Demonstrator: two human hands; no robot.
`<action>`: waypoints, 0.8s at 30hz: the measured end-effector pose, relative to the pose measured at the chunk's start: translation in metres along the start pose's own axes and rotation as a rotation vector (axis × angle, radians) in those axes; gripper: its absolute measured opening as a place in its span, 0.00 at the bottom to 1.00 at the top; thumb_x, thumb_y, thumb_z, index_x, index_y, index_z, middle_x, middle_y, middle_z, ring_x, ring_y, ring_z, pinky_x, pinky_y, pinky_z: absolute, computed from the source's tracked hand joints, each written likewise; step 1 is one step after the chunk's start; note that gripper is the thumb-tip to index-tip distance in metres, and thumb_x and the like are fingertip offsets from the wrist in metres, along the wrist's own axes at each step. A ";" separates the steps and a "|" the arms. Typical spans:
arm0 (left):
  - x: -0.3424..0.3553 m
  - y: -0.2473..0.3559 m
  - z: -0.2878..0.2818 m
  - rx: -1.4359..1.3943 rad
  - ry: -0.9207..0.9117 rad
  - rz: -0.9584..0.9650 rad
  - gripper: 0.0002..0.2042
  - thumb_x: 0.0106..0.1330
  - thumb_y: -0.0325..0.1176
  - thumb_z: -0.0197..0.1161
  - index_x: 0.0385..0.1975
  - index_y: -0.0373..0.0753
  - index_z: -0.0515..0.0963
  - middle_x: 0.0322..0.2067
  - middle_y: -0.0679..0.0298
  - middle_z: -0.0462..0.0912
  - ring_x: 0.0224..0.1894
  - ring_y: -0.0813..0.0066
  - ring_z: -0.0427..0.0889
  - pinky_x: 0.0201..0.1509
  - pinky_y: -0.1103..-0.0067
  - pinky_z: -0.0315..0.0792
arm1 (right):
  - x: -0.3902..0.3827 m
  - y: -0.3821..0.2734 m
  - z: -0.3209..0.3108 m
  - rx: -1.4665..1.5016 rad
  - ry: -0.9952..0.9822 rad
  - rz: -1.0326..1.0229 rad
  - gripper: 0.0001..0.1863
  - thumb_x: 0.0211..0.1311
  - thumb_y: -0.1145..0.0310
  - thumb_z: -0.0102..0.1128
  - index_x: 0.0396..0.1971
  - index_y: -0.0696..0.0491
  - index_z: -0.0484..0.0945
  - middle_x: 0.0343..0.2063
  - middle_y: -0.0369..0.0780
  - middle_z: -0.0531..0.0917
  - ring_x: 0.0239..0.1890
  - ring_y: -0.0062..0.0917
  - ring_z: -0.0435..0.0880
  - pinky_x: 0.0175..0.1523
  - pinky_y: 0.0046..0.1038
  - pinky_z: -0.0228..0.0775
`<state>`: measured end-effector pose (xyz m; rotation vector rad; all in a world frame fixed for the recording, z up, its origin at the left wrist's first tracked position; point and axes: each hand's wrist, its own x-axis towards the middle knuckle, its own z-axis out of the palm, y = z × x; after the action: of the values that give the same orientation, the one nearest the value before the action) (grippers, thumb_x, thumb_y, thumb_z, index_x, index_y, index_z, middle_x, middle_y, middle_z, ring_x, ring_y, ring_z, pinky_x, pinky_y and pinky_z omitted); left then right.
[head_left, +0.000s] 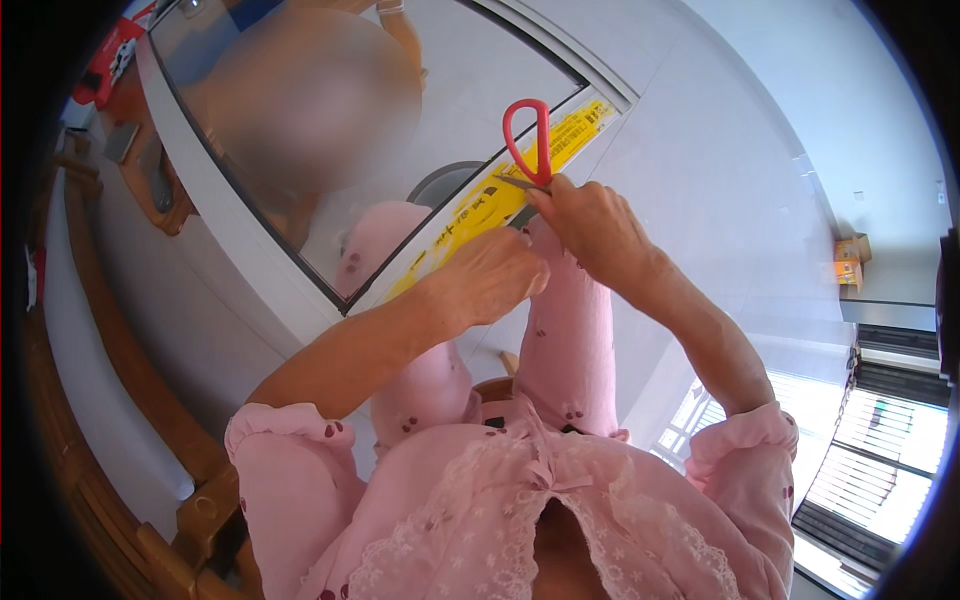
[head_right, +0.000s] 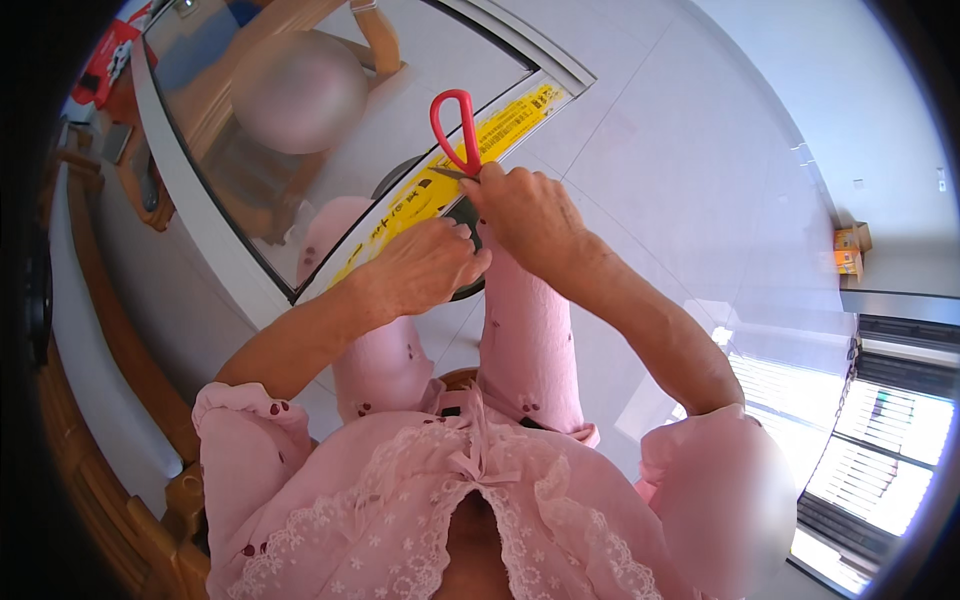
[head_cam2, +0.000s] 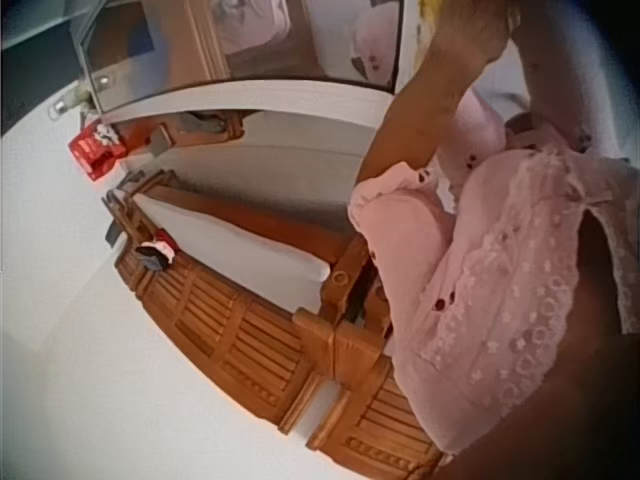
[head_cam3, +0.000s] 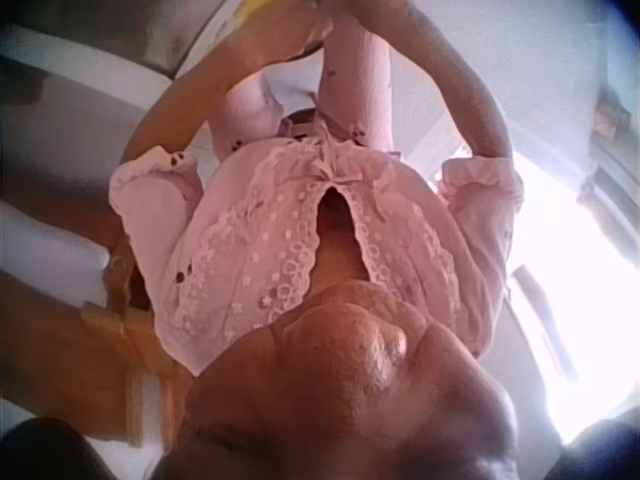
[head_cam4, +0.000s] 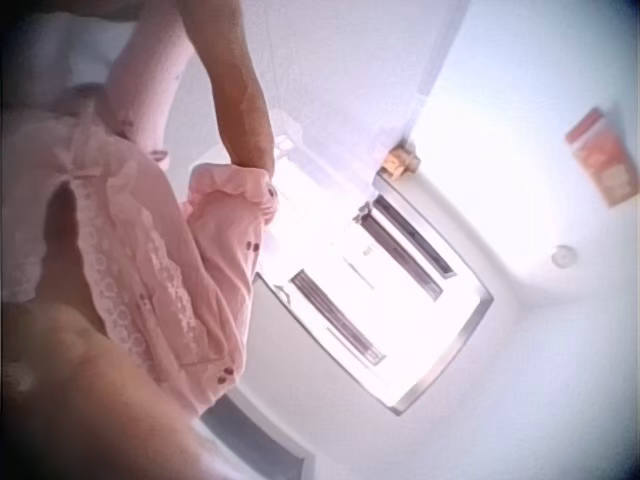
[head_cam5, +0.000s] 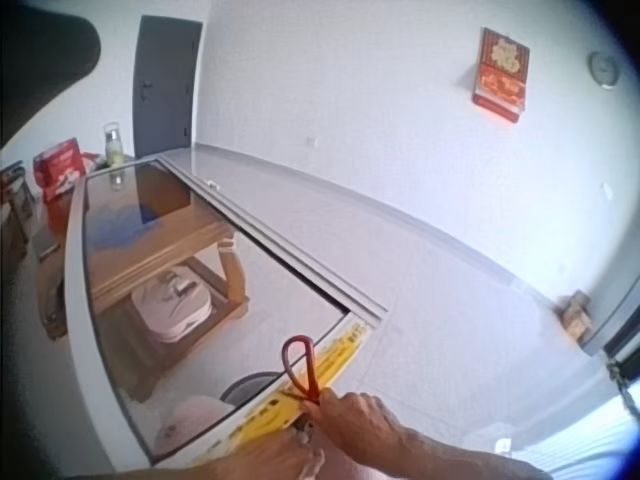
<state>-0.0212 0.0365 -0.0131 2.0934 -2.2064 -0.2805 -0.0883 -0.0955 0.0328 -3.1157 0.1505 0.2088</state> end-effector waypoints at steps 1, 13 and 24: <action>-0.001 -0.001 0.000 0.006 0.003 0.015 0.04 0.52 0.27 0.52 0.26 0.38 0.72 0.20 0.59 0.74 0.31 0.67 0.75 0.37 0.73 0.68 | 0.002 -0.002 -0.001 -0.054 -0.004 -0.024 0.09 0.58 0.67 0.49 0.34 0.55 0.72 0.25 0.41 0.72 0.22 0.32 0.77 0.25 0.30 0.70; -0.001 -0.001 -0.006 0.098 -0.019 0.068 0.02 0.50 0.26 0.54 0.23 0.37 0.72 0.20 0.57 0.75 0.25 0.66 0.77 0.28 0.74 0.70 | 0.003 -0.002 0.004 -0.078 0.115 0.010 0.10 0.59 0.67 0.46 0.26 0.59 0.67 0.15 0.44 0.75 0.19 0.36 0.77 0.24 0.33 0.70; 0.000 -0.001 -0.008 0.096 -0.048 0.071 0.03 0.49 0.26 0.54 0.24 0.37 0.73 0.19 0.57 0.76 0.25 0.67 0.77 0.28 0.75 0.70 | -0.001 -0.015 0.006 0.051 0.116 0.112 0.10 0.60 0.66 0.46 0.26 0.57 0.67 0.14 0.43 0.74 0.17 0.36 0.77 0.23 0.32 0.70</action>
<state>-0.0183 0.0357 -0.0052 2.0703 -2.3607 -0.2266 -0.0884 -0.0800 0.0273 -3.0716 0.3276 0.0242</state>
